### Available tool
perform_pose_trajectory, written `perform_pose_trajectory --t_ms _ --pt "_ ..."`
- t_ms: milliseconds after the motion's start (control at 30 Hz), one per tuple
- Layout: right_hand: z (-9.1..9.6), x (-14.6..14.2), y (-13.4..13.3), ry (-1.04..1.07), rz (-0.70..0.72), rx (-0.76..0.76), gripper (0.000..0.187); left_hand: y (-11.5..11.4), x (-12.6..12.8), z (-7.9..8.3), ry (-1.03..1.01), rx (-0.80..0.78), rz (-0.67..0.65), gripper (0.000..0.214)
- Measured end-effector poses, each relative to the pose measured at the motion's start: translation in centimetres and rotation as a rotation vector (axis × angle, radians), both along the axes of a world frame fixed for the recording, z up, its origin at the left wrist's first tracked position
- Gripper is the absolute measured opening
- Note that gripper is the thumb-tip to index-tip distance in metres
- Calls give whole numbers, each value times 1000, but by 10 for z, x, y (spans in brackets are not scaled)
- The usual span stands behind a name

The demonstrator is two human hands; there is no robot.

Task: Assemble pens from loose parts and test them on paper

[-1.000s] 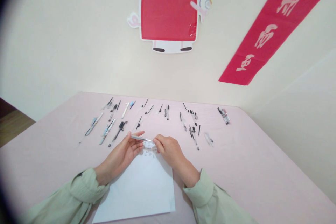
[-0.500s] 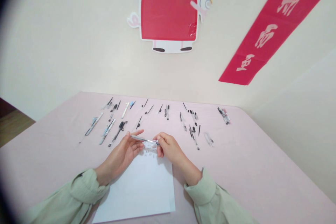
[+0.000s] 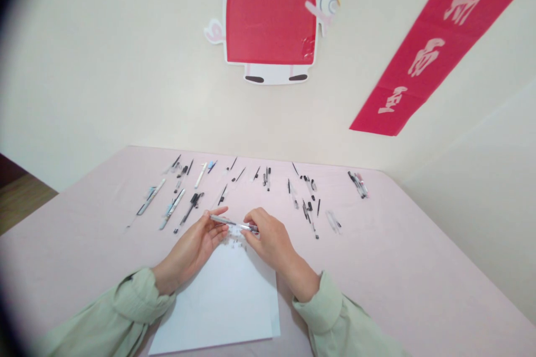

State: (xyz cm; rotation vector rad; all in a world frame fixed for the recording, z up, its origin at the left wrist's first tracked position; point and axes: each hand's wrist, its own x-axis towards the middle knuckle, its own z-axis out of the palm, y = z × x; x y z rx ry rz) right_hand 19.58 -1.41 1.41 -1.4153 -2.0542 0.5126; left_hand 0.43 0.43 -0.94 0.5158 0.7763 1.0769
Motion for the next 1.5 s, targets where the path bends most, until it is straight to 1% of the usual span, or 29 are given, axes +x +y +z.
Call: perform_pose_trajectory --t_ms 67,200,267,300,400,500,567,667,767,833,900,967,1067,1200,1267,1433,1500 --pt "1 0 0 -43 9 12 2 0 0 0 3 -1 2 30" --pt "-3 0 1 -19 2 -79 16 0 0 1 19 -1 0 29" --pt "-4 -1 0 -10 7 -101 14 1 1 1 19 2 -1 29" --pt "-4 -1 0 -22 3 -97 11 1 1 1 16 2 -1 29" --pt "-3 -1 -1 -121 -15 -44 17 1 1 1 7 -8 4 29" --pt "-1 -1 0 -248 4 6 8 0 0 1 8 -17 7 29" --pt "-1 0 1 -286 17 8 11 -1 0 2 6 -16 8 28" --pt "-1 -1 2 -287 16 -39 19 -2 0 2 8 -4 2 29" --pt "0 -3 1 -245 -9 -128 31 -1 0 2 10 9 -5 29" --pt "1 -3 -1 -189 -26 -144 26 -1 0 2 9 6 -3 29" --pt "1 -3 -2 -157 -35 -91 15 0 0 2 4 -4 -3 29" --pt "0 -2 -3 -182 -17 -7 19 0 -1 2 -1 -8 -6 29" --pt "-1 0 -1 -282 45 87 12 0 -1 2 5 -9 -8 29" --pt "-1 1 1 -362 46 140 18 -1 -1 1 12 -6 -13 29" --pt "-1 0 1 -354 36 122 22 -1 -1 0 17 -5 -14 29" --pt "-2 -4 0 -328 -10 -55 30 0 0 0 21 1 -18 30" --pt "-1 -4 -1 -285 -31 -65 25 -1 0 2 26 4 -22 30"
